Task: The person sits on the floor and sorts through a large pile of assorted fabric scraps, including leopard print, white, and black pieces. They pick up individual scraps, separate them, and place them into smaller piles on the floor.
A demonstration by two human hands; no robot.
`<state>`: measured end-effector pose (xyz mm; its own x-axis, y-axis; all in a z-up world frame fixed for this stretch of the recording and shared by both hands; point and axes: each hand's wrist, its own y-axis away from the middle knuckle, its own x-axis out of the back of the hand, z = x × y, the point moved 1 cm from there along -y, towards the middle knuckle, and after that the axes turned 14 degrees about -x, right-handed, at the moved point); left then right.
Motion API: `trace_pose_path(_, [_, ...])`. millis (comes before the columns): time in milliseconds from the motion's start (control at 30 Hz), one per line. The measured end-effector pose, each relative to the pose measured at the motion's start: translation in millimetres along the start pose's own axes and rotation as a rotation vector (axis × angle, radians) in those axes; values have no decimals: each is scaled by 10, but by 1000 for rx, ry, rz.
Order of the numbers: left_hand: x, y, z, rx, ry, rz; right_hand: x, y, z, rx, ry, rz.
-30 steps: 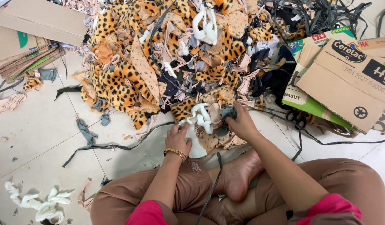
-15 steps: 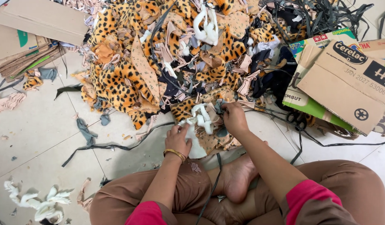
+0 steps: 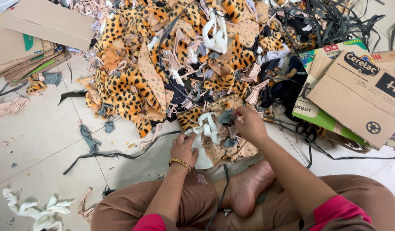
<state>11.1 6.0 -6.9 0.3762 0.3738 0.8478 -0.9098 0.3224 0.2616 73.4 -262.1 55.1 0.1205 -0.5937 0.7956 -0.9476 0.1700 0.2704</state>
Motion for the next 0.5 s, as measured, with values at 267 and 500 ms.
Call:
trace_pose_path(267, [-73, -39, -68, -19, 26, 16, 549, -600, -101, -95, 274, -159])
trace_pose_path(500, [-143, -61, -131, -17, 27, 17, 441, -976, 710, 9, 179, -45])
